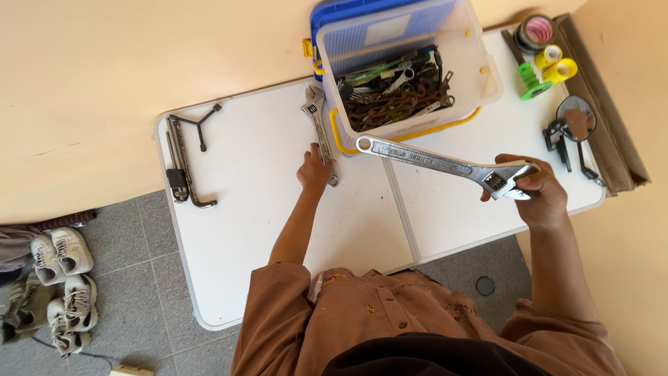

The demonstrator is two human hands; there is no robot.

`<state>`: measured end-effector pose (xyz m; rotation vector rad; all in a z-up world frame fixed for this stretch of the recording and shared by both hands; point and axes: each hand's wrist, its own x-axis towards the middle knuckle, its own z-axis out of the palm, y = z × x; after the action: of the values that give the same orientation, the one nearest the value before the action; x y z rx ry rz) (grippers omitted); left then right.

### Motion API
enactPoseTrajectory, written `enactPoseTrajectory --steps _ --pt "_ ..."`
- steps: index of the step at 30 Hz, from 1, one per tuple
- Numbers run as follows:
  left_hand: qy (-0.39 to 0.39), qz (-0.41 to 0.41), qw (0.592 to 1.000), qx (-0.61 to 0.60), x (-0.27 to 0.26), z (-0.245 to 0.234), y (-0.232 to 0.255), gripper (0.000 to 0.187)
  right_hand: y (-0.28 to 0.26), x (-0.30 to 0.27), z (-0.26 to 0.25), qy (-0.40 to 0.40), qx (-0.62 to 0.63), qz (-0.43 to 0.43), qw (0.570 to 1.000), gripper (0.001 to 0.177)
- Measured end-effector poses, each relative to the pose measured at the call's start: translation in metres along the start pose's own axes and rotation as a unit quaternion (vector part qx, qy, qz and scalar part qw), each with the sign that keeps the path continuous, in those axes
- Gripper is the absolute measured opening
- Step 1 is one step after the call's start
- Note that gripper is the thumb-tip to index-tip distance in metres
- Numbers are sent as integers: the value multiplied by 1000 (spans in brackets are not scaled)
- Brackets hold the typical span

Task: The person opens the lid of a plastic toolbox on a folding table and removes items one at a time, placing a round mirror, a file, tape rolls, hex keys and wrenches onto the table surface beside the box.

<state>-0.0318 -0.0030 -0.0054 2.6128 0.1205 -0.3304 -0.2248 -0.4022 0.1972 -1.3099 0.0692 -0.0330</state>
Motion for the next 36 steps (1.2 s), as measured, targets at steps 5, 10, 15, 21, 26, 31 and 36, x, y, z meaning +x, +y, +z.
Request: enactPoseTrajectory --steps 5,10,15,21,26,31,36 --pt "-13 -14 1000 17 8 3 3 74 0 -7 7 9 -19 6 1000 67" --pt "10 -11 1000 5 8 7 4 70 0 -19 5 0 -24 9 1000 65" --pt "4 -14 1000 20 9 4 5 74 1 -27 8 4 -19 13 1000 68" --pt "-11 -23 1000 13 4 10 4 74 8 -26 9 -1 -7 19 1000 68" --pt "-25 -24 999 11 7 10 2 72 10 -23 10 -10 -9 19 1000 67" --pt "0 -20 1000 -20 3 7 0 78 7 -18 14 -19 -8 32 999 66" --pt "143 74 932 -326 -37 -34 -13 47 11 7 45 -29 -113 73 991 60"
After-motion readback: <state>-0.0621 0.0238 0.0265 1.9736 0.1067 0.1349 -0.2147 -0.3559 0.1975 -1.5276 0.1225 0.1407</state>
